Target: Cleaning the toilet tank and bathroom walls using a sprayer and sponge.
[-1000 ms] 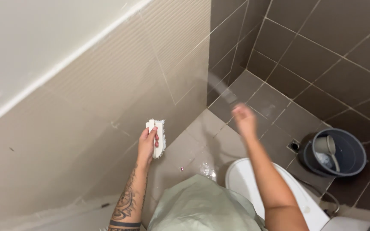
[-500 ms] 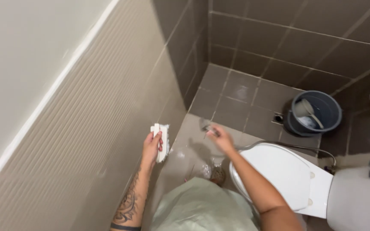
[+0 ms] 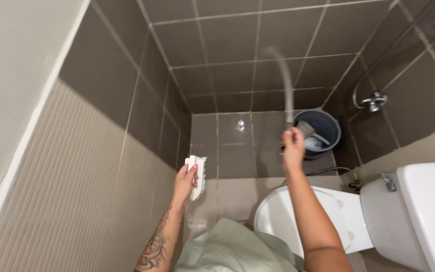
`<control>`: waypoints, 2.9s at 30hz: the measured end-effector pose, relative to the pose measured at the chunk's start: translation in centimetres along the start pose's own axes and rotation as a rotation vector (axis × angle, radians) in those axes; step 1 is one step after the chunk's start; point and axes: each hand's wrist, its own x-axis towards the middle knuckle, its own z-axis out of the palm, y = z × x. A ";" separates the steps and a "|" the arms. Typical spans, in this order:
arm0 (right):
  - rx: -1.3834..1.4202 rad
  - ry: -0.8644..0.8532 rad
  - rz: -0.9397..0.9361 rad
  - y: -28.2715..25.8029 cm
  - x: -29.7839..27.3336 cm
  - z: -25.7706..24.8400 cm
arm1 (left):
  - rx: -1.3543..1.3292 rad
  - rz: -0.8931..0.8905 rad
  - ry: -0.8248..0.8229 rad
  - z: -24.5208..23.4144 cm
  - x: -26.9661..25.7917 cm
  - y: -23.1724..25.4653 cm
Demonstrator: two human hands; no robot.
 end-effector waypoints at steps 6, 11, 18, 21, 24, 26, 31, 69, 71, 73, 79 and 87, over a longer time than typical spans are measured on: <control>-0.136 0.143 -0.071 -1.1 2.1 -4.1 | 0.039 -0.037 -0.101 4.6 5.6 2.9; -0.161 0.238 -0.093 -1.0 -0.6 -4.7 | 0.109 -0.018 -0.294 9.8 11.3 2.4; 0.220 0.879 -0.224 -2.5 -3.8 -17.1 | 0.295 -0.097 -0.627 18.4 15.5 4.5; 0.252 1.176 -0.183 -6.4 -9.4 -18.3 | 0.320 -0.071 -0.757 20.7 18.2 3.8; 0.313 1.384 -0.161 -6.4 -14.3 -18.4 | 0.388 -0.109 -0.860 22.7 18.9 4.1; 0.328 1.422 -0.184 -3.2 -16.3 -18.7 | 0.434 -0.129 -0.903 23.8 18.1 4.9; 0.135 1.327 -0.220 5.3 -16.0 -15.8 | 0.474 -0.170 -1.009 25.2 18.4 3.6; -0.521 1.379 0.267 9.2 -4.1 -25.6 | 0.550 -0.200 -1.291 50.4 20.2 -1.1; -0.510 1.261 0.030 6.5 0.4 -23.6 | 0.526 -0.202 -1.323 52.5 20.9 -0.7; -0.500 1.133 -0.195 3.3 4.4 -22.2 | 0.508 -0.208 -1.354 54.3 21.9 -0.4; -0.863 1.211 -0.354 -9.2 15.6 -23.1 | 0.525 -0.159 -1.480 58.7 27.5 1.1; -0.598 1.076 -0.776 -22.8 23.9 -29.2 | 0.617 -0.122 -1.519 61.8 33.9 5.3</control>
